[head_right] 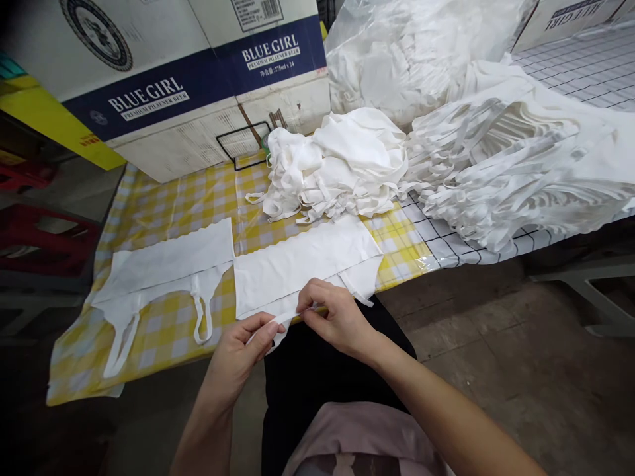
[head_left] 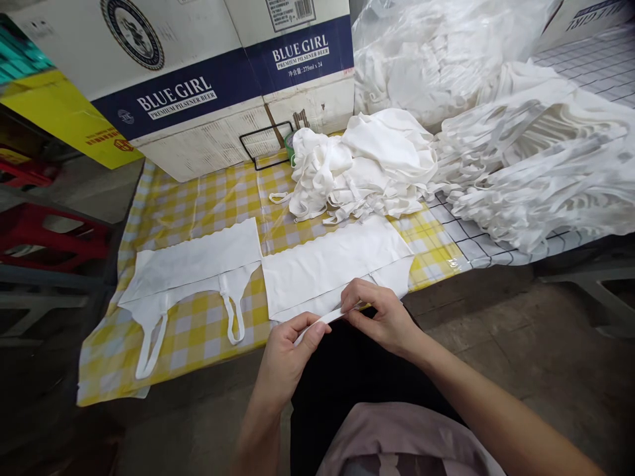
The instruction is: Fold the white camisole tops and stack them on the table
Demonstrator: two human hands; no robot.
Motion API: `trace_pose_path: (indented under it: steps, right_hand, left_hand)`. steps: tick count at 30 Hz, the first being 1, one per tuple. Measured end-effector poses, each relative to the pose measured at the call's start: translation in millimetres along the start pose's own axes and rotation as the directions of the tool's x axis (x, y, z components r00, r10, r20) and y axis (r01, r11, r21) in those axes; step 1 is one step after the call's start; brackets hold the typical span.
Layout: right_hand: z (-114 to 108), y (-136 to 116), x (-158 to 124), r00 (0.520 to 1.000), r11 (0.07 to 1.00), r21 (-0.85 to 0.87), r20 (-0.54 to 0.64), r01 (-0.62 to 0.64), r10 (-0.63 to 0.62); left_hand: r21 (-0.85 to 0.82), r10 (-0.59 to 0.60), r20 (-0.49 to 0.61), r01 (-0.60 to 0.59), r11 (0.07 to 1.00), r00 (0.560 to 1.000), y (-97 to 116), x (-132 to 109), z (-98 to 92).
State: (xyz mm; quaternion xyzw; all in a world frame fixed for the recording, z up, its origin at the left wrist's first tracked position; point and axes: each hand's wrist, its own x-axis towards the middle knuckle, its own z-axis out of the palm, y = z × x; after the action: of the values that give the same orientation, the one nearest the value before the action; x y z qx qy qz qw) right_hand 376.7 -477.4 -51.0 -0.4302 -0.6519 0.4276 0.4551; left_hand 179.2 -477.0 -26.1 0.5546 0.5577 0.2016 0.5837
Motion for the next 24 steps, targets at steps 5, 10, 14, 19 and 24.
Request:
trace_pose_path:
  steps: [5, 10, 14, 19, 24]
  right_hand:
    - [4, 3, -1, 0.99, 0.996, 0.003, -0.109, 0.093, -0.092]
    - [6, 4, 0, 0.978, 0.99, -0.035, -0.155, 0.135, -0.139]
    - [8, 4, -3, 0.962, 0.98, -0.127, -0.21, 0.153, -0.177]
    - [11, 6, -8, 0.917, 0.937, -0.285, -0.281, 0.203, -0.284]
    - [13, 7, -10, 0.89, 0.912, -0.347, -0.312, 0.219, -0.333]
  left_hand:
    - [0.101, 0.089, -0.053, -0.083, 0.991, 0.995, 3, -3, 2.9]
    - [0.168, 0.141, -0.065, -0.129, 0.977, 0.988, 6, -3, 2.8]
    - [0.18, 0.162, -0.072, -0.147, 0.973, 0.984, 7, -4, 2.9]
    - [0.19, 0.166, -0.081, -0.148, 0.971, 0.983, 7, -4, 3.4]
    - [0.18, 0.16, -0.091, -0.142, 0.973, 0.983, 7, -3, 4.0]
